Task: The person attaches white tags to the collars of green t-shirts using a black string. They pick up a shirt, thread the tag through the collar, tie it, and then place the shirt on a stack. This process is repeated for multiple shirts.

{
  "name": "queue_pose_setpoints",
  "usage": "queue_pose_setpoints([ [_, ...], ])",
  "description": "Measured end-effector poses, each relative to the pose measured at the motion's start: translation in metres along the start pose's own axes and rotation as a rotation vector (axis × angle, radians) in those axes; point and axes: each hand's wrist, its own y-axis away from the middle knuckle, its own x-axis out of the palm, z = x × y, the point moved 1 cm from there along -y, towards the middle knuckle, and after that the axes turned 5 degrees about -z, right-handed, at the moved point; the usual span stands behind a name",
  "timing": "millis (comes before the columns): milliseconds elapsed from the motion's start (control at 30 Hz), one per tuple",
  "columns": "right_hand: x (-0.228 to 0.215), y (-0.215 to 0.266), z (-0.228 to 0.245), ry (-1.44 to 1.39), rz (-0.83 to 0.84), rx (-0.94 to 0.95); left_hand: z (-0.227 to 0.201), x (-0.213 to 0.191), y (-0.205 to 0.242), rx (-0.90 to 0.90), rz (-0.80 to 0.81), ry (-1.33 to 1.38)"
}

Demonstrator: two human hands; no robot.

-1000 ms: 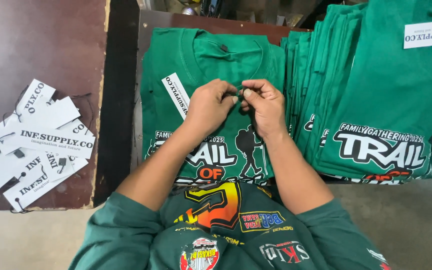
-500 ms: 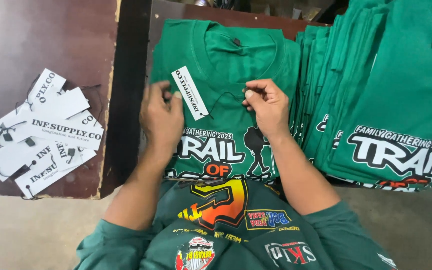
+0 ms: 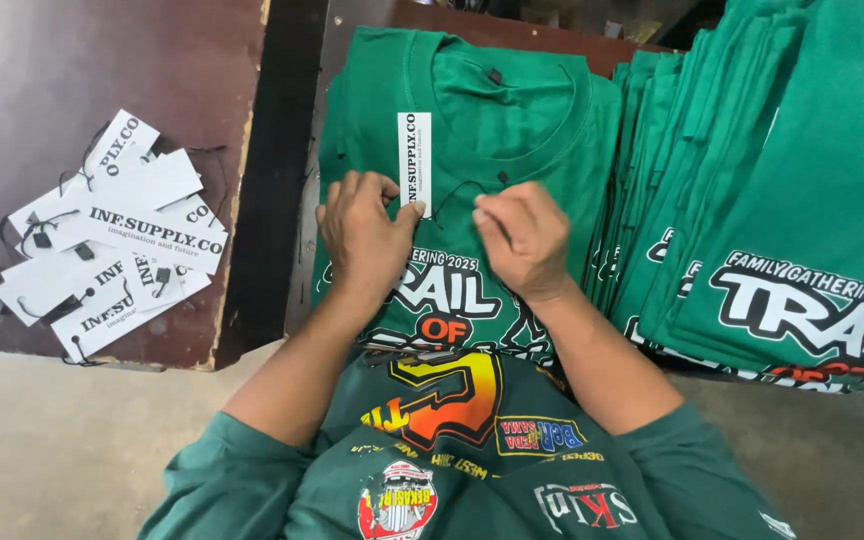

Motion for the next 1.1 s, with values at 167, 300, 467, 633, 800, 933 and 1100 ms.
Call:
queue_pose_setpoints([
  [167,0.027,-0.007,0.015,0.211,0.210,-0.137,0.001,0.007,0.002,0.026,-0.038,-0.020],
  [300,0.037,-0.004,0.020,0.360,0.224,-0.206,-0.001,0.007,0.006,0.043,-0.069,-0.008],
  [467,0.019,-0.020,0.010,0.022,0.415,0.119,-0.008,-0.003,0.016,0.351,-0.012,-0.047],
  [633,-0.013,-0.058,0.029,-0.221,0.620,0.342,-0.006,0.010,0.004,0.650,-0.222,-0.112],
  [800,-0.040,-0.072,0.036,-0.220,0.690,0.452,-0.013,0.010,-0.012,0.732,-0.339,-0.103],
  [933,-0.068,-0.082,0.043,-0.207,0.687,0.497,-0.035,-0.013,-0.031,0.605,-0.402,0.026],
  [1100,-0.095,-0.083,0.043,-0.372,0.540,0.451,-0.038,-0.030,-0.044,0.358,-0.314,0.305],
])
